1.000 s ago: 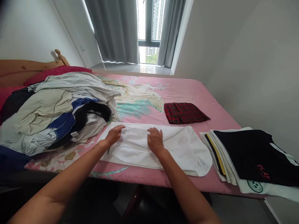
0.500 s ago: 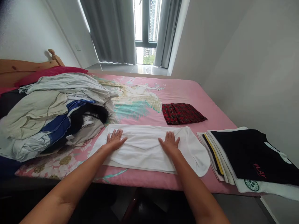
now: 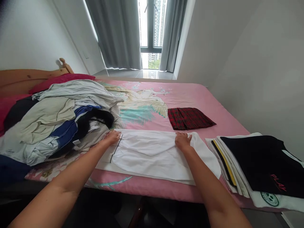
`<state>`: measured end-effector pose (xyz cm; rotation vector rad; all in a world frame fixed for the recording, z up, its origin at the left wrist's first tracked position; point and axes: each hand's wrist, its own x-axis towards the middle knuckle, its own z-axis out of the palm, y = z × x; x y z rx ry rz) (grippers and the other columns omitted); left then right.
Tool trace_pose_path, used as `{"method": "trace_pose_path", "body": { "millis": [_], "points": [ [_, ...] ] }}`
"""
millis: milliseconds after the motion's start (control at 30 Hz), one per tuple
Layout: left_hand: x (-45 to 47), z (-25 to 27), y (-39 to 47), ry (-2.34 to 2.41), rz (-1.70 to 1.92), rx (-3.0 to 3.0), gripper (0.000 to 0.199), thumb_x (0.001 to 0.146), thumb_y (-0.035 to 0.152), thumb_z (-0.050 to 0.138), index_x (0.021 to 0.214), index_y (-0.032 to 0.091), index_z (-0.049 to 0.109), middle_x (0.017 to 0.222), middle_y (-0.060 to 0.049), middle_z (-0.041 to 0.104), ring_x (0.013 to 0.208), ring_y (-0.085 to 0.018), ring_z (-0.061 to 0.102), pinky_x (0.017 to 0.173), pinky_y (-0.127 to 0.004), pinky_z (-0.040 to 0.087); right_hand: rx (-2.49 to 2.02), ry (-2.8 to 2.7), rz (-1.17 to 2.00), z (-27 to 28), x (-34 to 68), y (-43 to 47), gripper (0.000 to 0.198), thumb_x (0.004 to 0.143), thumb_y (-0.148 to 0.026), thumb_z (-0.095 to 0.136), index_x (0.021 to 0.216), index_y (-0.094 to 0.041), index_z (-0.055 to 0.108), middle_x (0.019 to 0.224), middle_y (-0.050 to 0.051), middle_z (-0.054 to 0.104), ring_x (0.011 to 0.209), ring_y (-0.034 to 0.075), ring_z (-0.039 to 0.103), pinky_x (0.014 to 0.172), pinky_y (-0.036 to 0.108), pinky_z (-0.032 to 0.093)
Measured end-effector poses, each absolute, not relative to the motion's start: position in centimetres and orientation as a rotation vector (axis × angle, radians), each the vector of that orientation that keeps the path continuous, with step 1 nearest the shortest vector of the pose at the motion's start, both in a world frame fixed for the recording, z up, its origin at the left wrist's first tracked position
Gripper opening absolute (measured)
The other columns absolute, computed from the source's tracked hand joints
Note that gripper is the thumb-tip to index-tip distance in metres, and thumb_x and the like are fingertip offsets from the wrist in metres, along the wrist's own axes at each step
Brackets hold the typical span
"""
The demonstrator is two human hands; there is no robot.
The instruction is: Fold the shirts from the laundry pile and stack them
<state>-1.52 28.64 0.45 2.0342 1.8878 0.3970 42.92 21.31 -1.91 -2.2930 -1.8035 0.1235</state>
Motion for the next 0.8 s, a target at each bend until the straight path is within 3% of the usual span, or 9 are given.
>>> {"method": "trace_pose_path", "body": {
  "millis": [67, 167, 267, 467, 633, 800],
  "points": [
    [-1.6, 0.6, 29.0, 1.946, 0.358, 2.029, 0.013, 0.068, 0.024, 0.06, 0.078, 0.021, 0.068, 0.101, -0.01, 0.067, 0.109, -0.028, 0.053, 0.095, -0.038, 0.038, -2.284, -1.842, 0.099, -2.1, 43.6, 21.8, 0.027, 0.083, -0.022, 0.043, 0.099, -0.024, 0.065, 0.102, 0.008, 0.063, 0.105, 0.029, 0.048, 0.1, 0.061, 0.016],
    [-1.8, 1.2, 29.6, 1.967, 0.327, 2.012, 0.008, 0.068, 0.023, 0.059, 0.073, 0.022, 0.065, 0.088, -0.005, 0.068, 0.093, -0.022, 0.058, 0.083, -0.029, 0.043, -2.249, -1.894, 0.087, -2.1, 44.1, 22.2, 0.017, 0.081, -0.025, 0.048, 0.081, -0.022, 0.064, 0.092, 0.005, 0.063, 0.099, 0.027, 0.05, 0.099, 0.058, 0.018],
    [-2.3, 1.7, 30.0, 1.985, 0.376, 1.993, 0.016, 0.077, 0.023, 0.05, 0.085, 0.022, 0.064, 0.085, -0.002, 0.067, 0.08, -0.016, 0.059, 0.073, -0.024, 0.043, -2.233, -1.893, 0.065, -1.7, 43.9, 22.4, 0.019, 0.083, -0.023, 0.043, 0.079, -0.021, 0.062, 0.094, 0.005, 0.064, 0.097, 0.026, 0.051, 0.099, 0.06, 0.015],
    [-2.7, 1.2, 30.0, 2.067, 0.499, 1.948, 0.02, 0.083, 0.026, 0.045, 0.093, 0.022, 0.061, 0.088, -0.003, 0.067, 0.081, -0.017, 0.06, 0.07, -0.025, 0.042, -2.222, -1.82, 0.017, -1.6, 42.7, 22.6, 0.024, 0.087, -0.024, 0.038, 0.085, -0.021, 0.062, 0.096, 0.007, 0.065, 0.097, 0.026, 0.051, 0.099, 0.06, 0.015],
    [-2.5, 0.6, 29.7, 2.091, 0.568, 1.96, 0.021, 0.081, 0.026, 0.048, 0.091, 0.018, 0.064, 0.093, -0.008, 0.067, 0.09, -0.023, 0.061, 0.08, -0.031, 0.044, -2.261, -1.743, -0.027, -2.1, 42.9, 22.5, 0.024, 0.085, -0.021, 0.039, 0.086, -0.021, 0.063, 0.097, 0.008, 0.063, 0.099, 0.027, 0.049, 0.101, 0.062, 0.011],
    [0.2, 1.0, 27.9, 1.817, 0.652, 2.232, 0.029, 0.086, 0.025, 0.042, 0.103, 0.021, 0.065, 0.116, -0.008, 0.062, 0.115, -0.022, 0.051, 0.104, -0.033, 0.034, -2.128, -1.677, -0.105, -0.2, 39.4, 21.6, 0.036, 0.085, -0.019, 0.035, 0.114, -0.019, 0.056, 0.121, 0.011, 0.056, 0.119, 0.027, 0.04, 0.106, 0.058, 0.006]
  ]
}}
